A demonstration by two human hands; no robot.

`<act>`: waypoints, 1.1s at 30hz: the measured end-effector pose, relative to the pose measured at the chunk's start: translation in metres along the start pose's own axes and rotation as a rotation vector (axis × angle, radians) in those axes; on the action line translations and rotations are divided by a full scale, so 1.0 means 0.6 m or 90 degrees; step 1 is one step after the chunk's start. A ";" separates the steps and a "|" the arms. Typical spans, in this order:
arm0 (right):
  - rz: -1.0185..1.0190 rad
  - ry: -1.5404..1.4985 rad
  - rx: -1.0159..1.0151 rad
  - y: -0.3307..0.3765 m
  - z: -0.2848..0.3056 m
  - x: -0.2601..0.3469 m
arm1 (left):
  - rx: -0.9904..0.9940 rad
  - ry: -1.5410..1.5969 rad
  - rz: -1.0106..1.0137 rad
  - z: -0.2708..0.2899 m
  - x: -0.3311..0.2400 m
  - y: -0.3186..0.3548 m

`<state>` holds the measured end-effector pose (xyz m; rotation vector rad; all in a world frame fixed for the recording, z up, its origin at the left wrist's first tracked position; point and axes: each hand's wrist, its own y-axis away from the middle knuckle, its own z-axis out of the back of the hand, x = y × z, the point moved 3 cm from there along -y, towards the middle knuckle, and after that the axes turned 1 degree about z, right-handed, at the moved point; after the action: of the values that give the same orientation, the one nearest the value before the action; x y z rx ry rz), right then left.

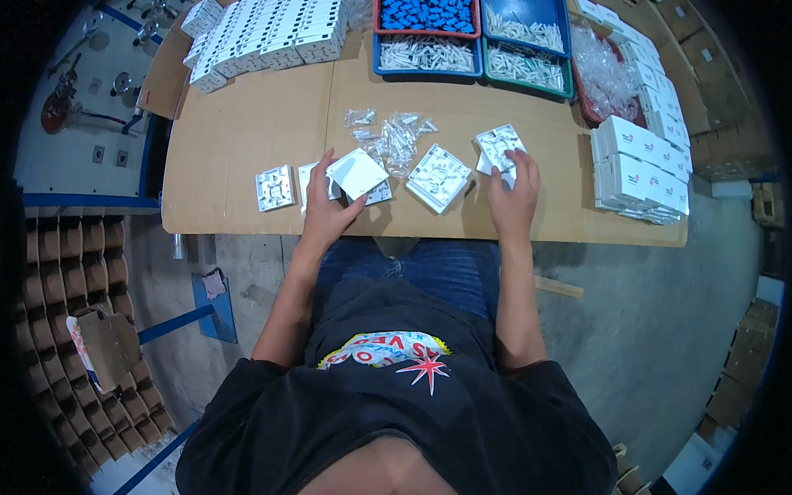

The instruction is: The person packs small white boxes with plastic-wrapped components and blue plastic parts. They open the boxes, insert the items, and close them, stacking the finished units on the table. The process is repetitive and performed by hand.

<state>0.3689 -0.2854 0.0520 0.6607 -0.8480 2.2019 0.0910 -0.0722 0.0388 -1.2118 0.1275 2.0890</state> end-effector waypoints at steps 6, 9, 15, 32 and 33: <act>0.080 -0.125 0.055 0.023 -0.013 0.090 | -0.076 0.297 0.099 0.021 0.020 0.002; 0.109 -0.165 0.102 0.022 -0.026 0.119 | -0.120 0.407 0.095 0.049 0.036 0.004; 0.250 -0.154 0.327 0.038 -0.087 0.192 | -0.140 0.600 0.177 0.102 0.056 0.010; 0.342 -0.306 0.328 0.028 -0.118 0.273 | 0.027 0.517 0.156 0.067 -0.052 0.015; 0.225 -0.330 0.359 0.027 -0.119 0.264 | 0.021 0.506 0.142 0.060 -0.054 0.016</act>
<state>0.2404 -0.1784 0.1016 1.4982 -0.6065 2.6644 0.0694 -0.0815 0.0819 -2.0153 0.6776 1.6451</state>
